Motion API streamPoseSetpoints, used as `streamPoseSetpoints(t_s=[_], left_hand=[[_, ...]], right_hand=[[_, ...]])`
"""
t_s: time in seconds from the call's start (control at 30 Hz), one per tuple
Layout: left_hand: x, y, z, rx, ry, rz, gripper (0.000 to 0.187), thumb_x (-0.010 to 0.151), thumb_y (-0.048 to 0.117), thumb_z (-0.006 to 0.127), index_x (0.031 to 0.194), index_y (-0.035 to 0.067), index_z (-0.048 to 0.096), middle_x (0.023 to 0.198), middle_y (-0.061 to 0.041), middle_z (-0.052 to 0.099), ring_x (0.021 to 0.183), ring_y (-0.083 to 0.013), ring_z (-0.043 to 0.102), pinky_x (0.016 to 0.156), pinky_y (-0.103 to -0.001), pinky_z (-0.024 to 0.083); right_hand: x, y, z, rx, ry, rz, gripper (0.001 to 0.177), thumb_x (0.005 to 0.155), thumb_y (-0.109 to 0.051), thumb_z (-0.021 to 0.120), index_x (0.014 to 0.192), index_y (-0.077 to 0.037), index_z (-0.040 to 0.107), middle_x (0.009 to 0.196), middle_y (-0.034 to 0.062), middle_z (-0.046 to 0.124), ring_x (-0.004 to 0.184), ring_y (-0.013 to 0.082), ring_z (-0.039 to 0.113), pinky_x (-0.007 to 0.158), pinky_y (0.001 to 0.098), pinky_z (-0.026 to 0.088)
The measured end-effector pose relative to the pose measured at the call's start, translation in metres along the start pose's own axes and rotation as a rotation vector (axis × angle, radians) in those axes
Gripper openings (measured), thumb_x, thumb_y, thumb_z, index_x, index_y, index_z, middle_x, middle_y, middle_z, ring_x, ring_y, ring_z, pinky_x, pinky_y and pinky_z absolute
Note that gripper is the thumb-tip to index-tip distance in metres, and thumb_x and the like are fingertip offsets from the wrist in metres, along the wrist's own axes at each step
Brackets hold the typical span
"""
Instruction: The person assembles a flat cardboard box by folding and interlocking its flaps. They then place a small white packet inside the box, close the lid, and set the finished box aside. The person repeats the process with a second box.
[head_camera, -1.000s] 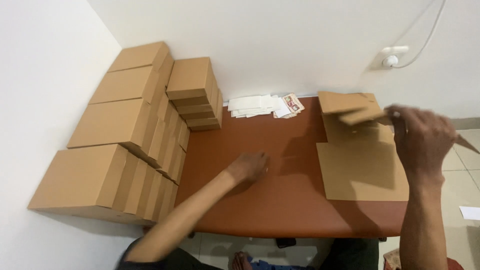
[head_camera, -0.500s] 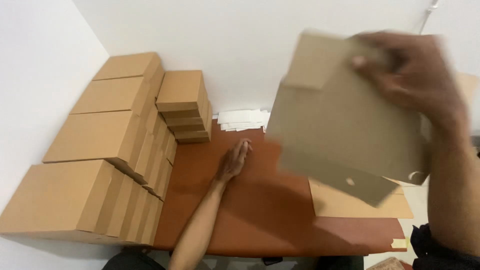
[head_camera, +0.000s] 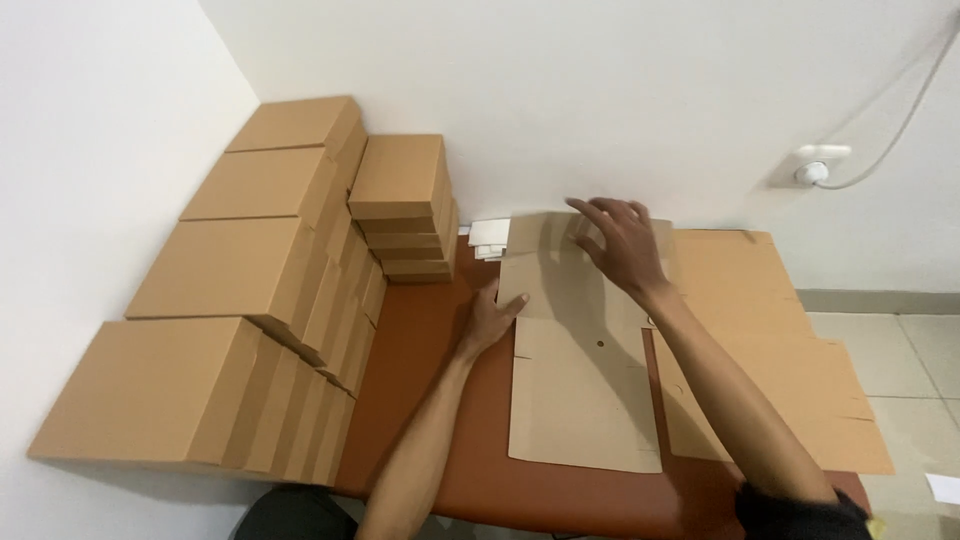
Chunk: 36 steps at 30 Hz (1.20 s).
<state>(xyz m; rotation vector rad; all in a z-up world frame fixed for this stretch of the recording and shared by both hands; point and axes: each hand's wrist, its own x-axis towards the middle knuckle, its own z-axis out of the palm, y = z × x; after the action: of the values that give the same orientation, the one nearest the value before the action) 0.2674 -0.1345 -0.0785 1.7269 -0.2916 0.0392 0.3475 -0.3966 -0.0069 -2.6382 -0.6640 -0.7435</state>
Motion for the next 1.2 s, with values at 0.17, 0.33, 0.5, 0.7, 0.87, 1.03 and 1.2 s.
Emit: streamPoseSetpoints(t_s=[0.17,0.33,0.5,0.7,0.87,1.03,1.2], left_hand=[[0.037,-0.119,0.016,0.043,0.269,0.055,0.022,0.102,0.027,0.078,0.105,0.009,0.066,0.097,0.001,0.062,0.096,-0.0152,0.058,0.087,-0.041,0.053],[0.020,-0.044,0.008,0.408,0.300,0.029,0.019,0.105,0.022,0.072,0.109,0.004,0.070,0.098,-0.011,0.073,0.091,-0.0255,0.067,0.083,-0.044,0.055],[0.013,-0.026,0.007,0.426,0.257,-0.034,0.017,0.104,0.019,0.071,0.114,0.006,0.069,0.099,-0.007,0.074,0.091,-0.0188,0.066,0.079,-0.041,0.056],[0.001,0.023,0.015,0.371,0.164,-0.034,0.056,0.084,0.008,0.073,0.138,0.003,0.059,0.117,-0.020,0.075,0.105,-0.0326,0.069,0.087,-0.053,0.057],[0.012,0.013,0.021,0.195,0.190,0.055,0.087,0.098,0.028,0.073,0.172,0.012,0.030,0.126,-0.024,0.074,0.100,-0.0288,0.069,0.091,-0.048,0.052],[0.005,0.011,0.008,0.456,0.017,-0.048,0.110,0.079,0.026,0.080,0.174,0.020,0.025,0.141,-0.019,0.067,0.117,-0.0371,0.072,0.105,-0.052,0.044],[0.005,0.001,0.016,0.454,0.088,-0.102,0.103,0.083,0.022,0.081,0.172,0.016,0.029,0.104,-0.011,0.077,0.109,-0.0330,0.072,0.108,-0.047,0.032]], right_hand=[[-0.082,0.014,0.003,-0.103,0.069,0.227,0.038,0.108,-0.040,0.072,0.143,-0.028,0.068,0.121,0.0063,0.070,0.125,0.0247,0.067,0.115,0.0486,0.046],[-0.117,0.031,0.026,-0.054,-0.173,0.413,0.048,0.103,-0.039,0.072,0.148,-0.028,0.060,0.131,0.0132,0.065,0.125,0.0357,0.068,0.109,0.0530,0.052],[-0.114,0.021,0.019,-0.073,-0.274,0.484,0.060,0.103,-0.056,0.065,0.155,-0.029,0.053,0.130,0.0186,0.065,0.124,0.0411,0.069,0.108,0.0546,0.053],[-0.107,0.003,-0.011,0.181,-0.163,0.532,0.059,0.098,-0.016,0.075,0.152,-0.024,0.053,0.147,0.0218,0.060,0.131,0.0466,0.065,0.108,0.0616,0.056],[-0.111,0.023,0.013,0.436,0.177,0.532,0.034,0.096,-0.009,0.084,0.127,-0.015,0.071,0.125,0.0112,0.071,0.129,0.0395,0.066,0.110,0.0556,0.053],[-0.117,0.020,0.006,0.544,0.110,0.541,0.032,0.100,-0.015,0.080,0.130,-0.017,0.072,0.124,0.0180,0.071,0.125,0.0411,0.067,0.105,0.0548,0.056],[-0.123,0.025,0.001,0.186,0.029,0.450,0.034,0.102,-0.027,0.076,0.133,-0.016,0.068,0.138,0.0216,0.058,0.120,0.0492,0.069,0.100,0.0594,0.060]])
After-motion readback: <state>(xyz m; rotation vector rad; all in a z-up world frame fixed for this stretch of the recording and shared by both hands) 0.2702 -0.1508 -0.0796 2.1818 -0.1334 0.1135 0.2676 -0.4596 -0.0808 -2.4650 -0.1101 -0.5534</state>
